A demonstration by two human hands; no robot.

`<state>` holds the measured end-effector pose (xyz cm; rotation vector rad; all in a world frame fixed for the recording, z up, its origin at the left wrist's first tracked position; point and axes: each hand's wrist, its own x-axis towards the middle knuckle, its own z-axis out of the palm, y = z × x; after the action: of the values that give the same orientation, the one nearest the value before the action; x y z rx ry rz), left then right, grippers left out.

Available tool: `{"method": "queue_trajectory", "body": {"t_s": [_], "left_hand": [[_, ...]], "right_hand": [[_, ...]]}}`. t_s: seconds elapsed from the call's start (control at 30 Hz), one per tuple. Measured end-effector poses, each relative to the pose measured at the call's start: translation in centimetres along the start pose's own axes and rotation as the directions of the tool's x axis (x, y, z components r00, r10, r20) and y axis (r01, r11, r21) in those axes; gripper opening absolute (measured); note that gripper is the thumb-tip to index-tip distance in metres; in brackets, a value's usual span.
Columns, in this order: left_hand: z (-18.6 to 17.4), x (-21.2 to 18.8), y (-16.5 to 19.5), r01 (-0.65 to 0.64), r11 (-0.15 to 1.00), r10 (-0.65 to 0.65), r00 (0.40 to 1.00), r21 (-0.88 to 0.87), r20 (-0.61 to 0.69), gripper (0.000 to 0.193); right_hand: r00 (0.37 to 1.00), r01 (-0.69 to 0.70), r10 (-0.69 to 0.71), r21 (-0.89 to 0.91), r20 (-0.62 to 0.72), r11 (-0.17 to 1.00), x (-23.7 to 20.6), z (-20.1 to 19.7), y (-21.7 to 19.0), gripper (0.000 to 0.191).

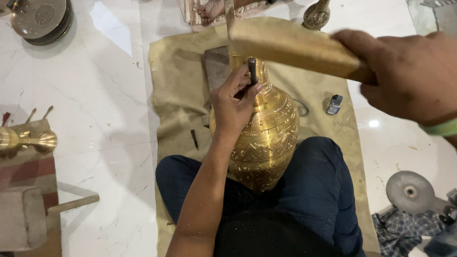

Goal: The person sits on the floor holding a chisel against a large brass vase and strikes the chisel with a wooden mallet to carve decorative patterns into the metal, repositioning the chisel around the vase's neck and shoulder as they work.

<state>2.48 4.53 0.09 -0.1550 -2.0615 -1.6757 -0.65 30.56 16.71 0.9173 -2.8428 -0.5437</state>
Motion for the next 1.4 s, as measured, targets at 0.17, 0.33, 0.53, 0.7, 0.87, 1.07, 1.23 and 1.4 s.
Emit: {"method": "queue_trajectory", "body": {"t_s": [0.17,0.33,0.53,0.7,0.87,1.07,1.23,1.4], "left_hand": [[-0.1,0.1,0.4,-0.027,0.999,0.027,1.000,0.037,-0.009,0.044],[-0.1,0.2,0.3,0.010,1.000,-0.009,1.000,0.023,-0.004,0.044],[-0.6,-0.3,-0.4,-0.075,0.997,0.075,0.997,0.020,-0.008,0.041],[-1.5,0.2,-1.0,0.045,0.973,-0.031,0.998,-0.227,0.062,0.040],[-1.1,0.3,-1.1,0.025,0.976,-0.019,0.999,-0.218,0.032,0.043],[-1.1,0.2,-1.3,0.050,0.990,-0.048,0.999,-0.134,0.017,0.043],[-0.5,0.1,-1.4,0.039,0.971,-0.031,0.999,-0.235,0.038,0.042],[-0.1,0.3,-1.8,0.046,0.985,-0.040,0.998,-0.164,0.044,0.043]], "right_hand": [[0.997,0.031,-0.019,0.163,-0.073,0.986,-0.2,0.0,0.2,0.074],[0.986,-0.049,0.055,-0.043,0.160,0.998,-0.5,0.6,0.1,0.077],[0.994,-0.091,0.087,0.061,0.069,0.994,-1.1,1.5,-0.2,0.071],[0.988,-0.124,0.139,0.188,-0.071,0.974,-0.7,1.9,-0.8,0.060],[0.933,0.167,0.035,0.517,-0.359,0.839,1.3,0.8,0.4,0.066],[0.992,-0.091,0.061,0.289,0.112,0.953,3.3,-1.1,-0.3,0.060],[0.988,0.120,-0.078,0.334,-0.136,0.935,4.3,-2.0,-0.5,0.077],[1.000,-0.012,0.012,0.110,-0.002,0.994,4.3,-1.5,-1.7,0.062]]}}
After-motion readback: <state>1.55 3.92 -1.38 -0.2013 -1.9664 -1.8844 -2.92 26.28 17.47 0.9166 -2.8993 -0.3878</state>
